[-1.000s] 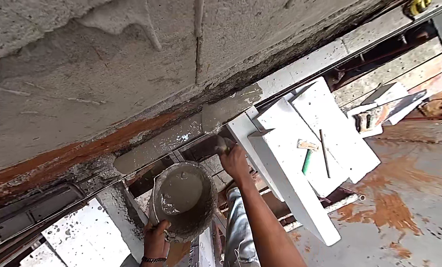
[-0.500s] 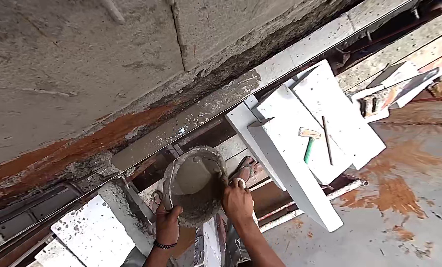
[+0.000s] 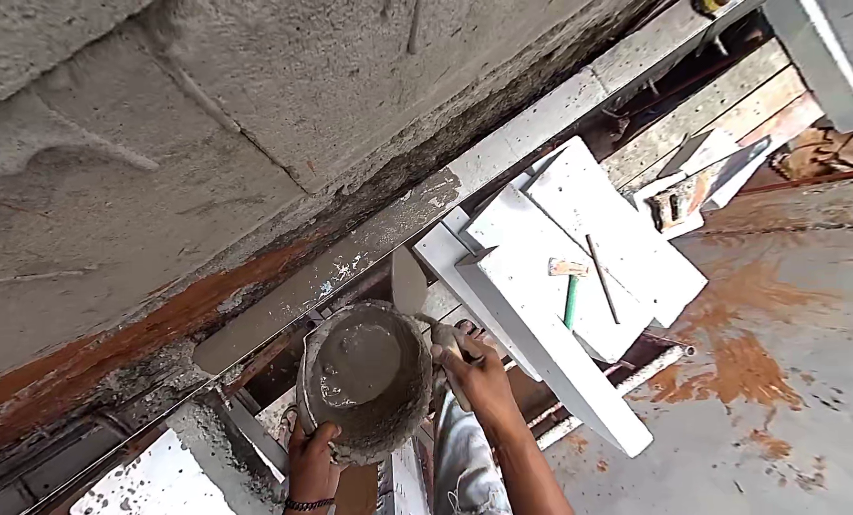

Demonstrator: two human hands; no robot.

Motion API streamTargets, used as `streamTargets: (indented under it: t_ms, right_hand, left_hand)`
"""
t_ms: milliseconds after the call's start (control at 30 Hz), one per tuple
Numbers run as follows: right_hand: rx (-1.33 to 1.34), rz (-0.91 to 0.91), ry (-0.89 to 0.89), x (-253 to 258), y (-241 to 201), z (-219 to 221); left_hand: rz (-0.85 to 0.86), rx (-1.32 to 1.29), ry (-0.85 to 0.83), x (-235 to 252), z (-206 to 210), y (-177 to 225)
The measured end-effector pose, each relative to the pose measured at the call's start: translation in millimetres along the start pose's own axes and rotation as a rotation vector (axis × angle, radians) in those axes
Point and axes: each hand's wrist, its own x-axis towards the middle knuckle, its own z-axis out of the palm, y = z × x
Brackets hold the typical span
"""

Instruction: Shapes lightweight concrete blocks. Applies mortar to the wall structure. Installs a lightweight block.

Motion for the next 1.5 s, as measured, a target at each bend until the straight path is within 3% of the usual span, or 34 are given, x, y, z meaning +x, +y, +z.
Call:
streamTargets:
  t_ms: [67, 133, 200, 300, 400, 533, 633, 733, 833, 900, 967, 1133, 1200, 1333, 1433, 1500]
  right_hand:
    - [0.376, 0.05, -0.003, 47, -16, 9]
    - [0.548, 0.081, -0.005, 93, -22, 16]
    - [0.221, 0.016, 0.039, 116, -25, 19]
    - [-0.715, -0.086, 0.209, 103, -34, 23]
    - [-1.061, -0.037, 0.252, 113, -49, -4]
    - [-0.914, 0.02, 0.403, 168, -94, -66]
    - [-0.664, 0.009, 0.451, 196, -97, -96]
    - [-0.626, -0.034, 0.284, 161, -80, -70]
    - [-0.874, -0.075, 0.186, 111, -60, -36]
    - [-0.971, -0.067, 0.172, 117, -60, -41]
    - [-0.896, -0.031, 0.185, 142, -75, -67]
    - [-0.43, 0.073, 0.569, 200, -114, -141]
    - [-0.404, 0.021, 0.568, 179, -115, -149]
    - [-0.763, -0.163, 0.235, 59, -75, -115]
    - [-1.16, -0.018, -0.063, -9, -29, -69]
    - [-1.391, 0.127, -0.227, -28, -9, -25]
  left_hand:
    - [0.016, 0.011, -0.012, 0, -5, -2]
    - [0.021, 0.022, -0.013, 1, -12, -5]
    - [0.021, 0.034, -0.005, 0, -19, -8]
    - [0.009, 0.052, 0.006, 2, -31, -12]
    - [0.022, 0.054, 0.007, 3, -38, -20]
    - [0.023, 0.049, 0.017, 5, -44, -25]
    - [0.026, 0.061, 0.014, 4, -44, -26]
    - [0.01, 0.051, 0.021, 1, -42, -22]
    - [0.005, 0.034, 0.02, 1, -41, -18]
    - [0.009, 0.023, 0.01, 2, -41, -16]
    - [0.01, 0.034, 0.005, 4, -42, -13]
    - [0.033, 0.063, -0.017, 9, -42, -14]
    - [0.035, 0.07, -0.013, 10, -39, -13]
    - [0.023, 0.069, -0.02, 13, -30, -12]
    - [0.039, 0.089, -0.016, 9, -29, -13]
    - [0.072, 0.114, -0.035, 7, -25, -14]
